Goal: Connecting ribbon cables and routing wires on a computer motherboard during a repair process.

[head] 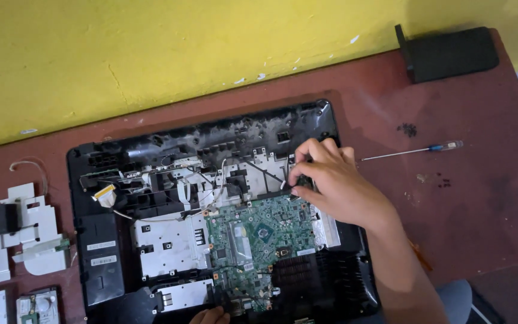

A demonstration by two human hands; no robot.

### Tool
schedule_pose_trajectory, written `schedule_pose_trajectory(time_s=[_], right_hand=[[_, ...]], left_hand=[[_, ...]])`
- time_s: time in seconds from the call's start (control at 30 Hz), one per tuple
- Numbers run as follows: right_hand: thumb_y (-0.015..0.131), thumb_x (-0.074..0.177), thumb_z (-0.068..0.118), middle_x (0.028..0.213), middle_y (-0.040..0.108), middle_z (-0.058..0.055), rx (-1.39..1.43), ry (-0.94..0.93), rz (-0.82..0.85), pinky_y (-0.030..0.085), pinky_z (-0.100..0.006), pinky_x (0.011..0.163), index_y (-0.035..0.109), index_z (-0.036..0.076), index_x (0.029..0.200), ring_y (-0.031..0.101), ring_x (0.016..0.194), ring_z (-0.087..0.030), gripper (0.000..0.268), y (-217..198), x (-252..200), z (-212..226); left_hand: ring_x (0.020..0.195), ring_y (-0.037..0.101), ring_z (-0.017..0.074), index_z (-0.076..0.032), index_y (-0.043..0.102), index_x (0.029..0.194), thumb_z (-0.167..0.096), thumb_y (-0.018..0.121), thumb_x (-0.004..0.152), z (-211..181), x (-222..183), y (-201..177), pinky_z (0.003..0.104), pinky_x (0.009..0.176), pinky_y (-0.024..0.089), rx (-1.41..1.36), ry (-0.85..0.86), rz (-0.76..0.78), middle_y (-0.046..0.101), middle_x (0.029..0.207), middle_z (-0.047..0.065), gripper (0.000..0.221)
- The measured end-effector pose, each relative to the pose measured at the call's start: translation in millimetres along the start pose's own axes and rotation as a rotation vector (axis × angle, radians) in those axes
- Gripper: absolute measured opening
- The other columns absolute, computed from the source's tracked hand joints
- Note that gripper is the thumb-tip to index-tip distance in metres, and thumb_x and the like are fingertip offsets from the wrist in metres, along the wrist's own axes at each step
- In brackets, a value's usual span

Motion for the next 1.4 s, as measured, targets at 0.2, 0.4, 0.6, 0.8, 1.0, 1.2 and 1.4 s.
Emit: schedule_pose_trajectory(time_s=[0.2, 0.4, 0.6, 0.8, 1.0, 1.2, 1.4], right_hand=[[0.065, 0.099, 0.03, 0.109, 0.066, 0.005, 0.069, 0.082, 0.092, 0.023, -0.042, 0.093, 0.063, 0.022, 0.097, 0.049, 0.123, -0.013, 0.008, -5, 1, 6], [0.073, 0.094, 0.029, 0.104, 0.08, 0.013, 0.141, 0.126, 0.099, 0.02, -0.04, 0.099, 0.05, 0.02, 0.112, 0.054, 0.123, -0.011, 0.031, -4, 2, 3], [0.073, 0.093, 0.022, 0.096, 0.076, 0.015, 0.174, 0.119, 0.102, 0.019, -0.041, 0.1, 0.052, 0.028, 0.134, 0.054, 0.115, -0.013, 0.046, -9, 2, 6], [0.072, 0.092, 0.024, 0.098, 0.076, 0.012, 0.04, 0.037, 0.008, 0.021, -0.046, 0.098, 0.067, 0.033, 0.126, 0.055, 0.11, -0.015, 0.036, -4, 5, 3], [0.074, 0.091, 0.034, 0.098, 0.076, 0.014, 0.026, 0.108, 0.052, 0.021, -0.046, 0.099, 0.069, 0.028, 0.111, 0.052, 0.115, -0.013, 0.021, -9, 1, 8], [0.081, 0.084, 0.039, 0.094, 0.077, 0.015, -0.065, 0.086, 0.01, 0.024, -0.046, 0.092, 0.07, 0.028, 0.102, 0.055, 0.111, -0.014, 0.024, -8, -3, 13], [0.08, 0.086, 0.029, 0.093, 0.075, 0.009, 0.085, 0.087, -0.048, 0.023, -0.042, 0.094, 0.069, 0.026, 0.1, 0.058, 0.107, -0.012, 0.018, -4, -1, 4]], left_hand=[[0.088, 0.072, 0.0203, -0.026, 0.078, 0.09, -0.042, 0.074, 0.081, -5, 4, -8, 0.039, 0.09, 0.057, 0.007, 0.025, -0.019, 0.076, 0.098, -0.007, 0.019], [0.086, 0.072, 0.0217, -0.023, 0.076, 0.093, -0.037, 0.077, 0.081, -9, 10, -15, 0.038, 0.086, 0.06, 0.011, 0.081, -0.016, 0.076, 0.099, -0.003, 0.019], [0.102, 0.07, 0.0243, -0.024, 0.078, 0.105, -0.047, 0.07, 0.087, -11, 13, -17, 0.04, 0.097, 0.056, 0.041, 0.06, 0.164, 0.075, 0.111, -0.005, 0.03], [0.095, 0.073, 0.0206, -0.02, 0.077, 0.097, -0.038, 0.068, 0.09, -23, 22, -29, 0.037, 0.091, 0.057, 0.036, 0.128, 0.027, 0.076, 0.104, -0.001, 0.021], [0.093, 0.072, 0.0224, -0.02, 0.077, 0.097, -0.039, 0.074, 0.087, -19, 20, -19, 0.038, 0.089, 0.058, 0.019, 0.134, 0.046, 0.075, 0.103, -0.001, 0.022], [0.079, 0.071, 0.0251, -0.019, 0.076, 0.09, -0.028, 0.071, 0.083, -54, 53, -66, 0.036, 0.078, 0.062, 0.051, 0.141, -0.084, 0.076, 0.096, 0.002, 0.012], [0.114, 0.067, 0.0152, -0.036, 0.078, 0.092, -0.058, 0.066, 0.081, -151, 153, -181, 0.044, 0.106, 0.038, 0.2, -0.207, -0.331, 0.074, 0.11, -0.013, 0.027]])
Point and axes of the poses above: each hand's wrist, its own x-axis towards the middle knuckle, its own y-axis out of the palm, z = x × y, the point moved 5 cm from there along x, towards the middle knuckle
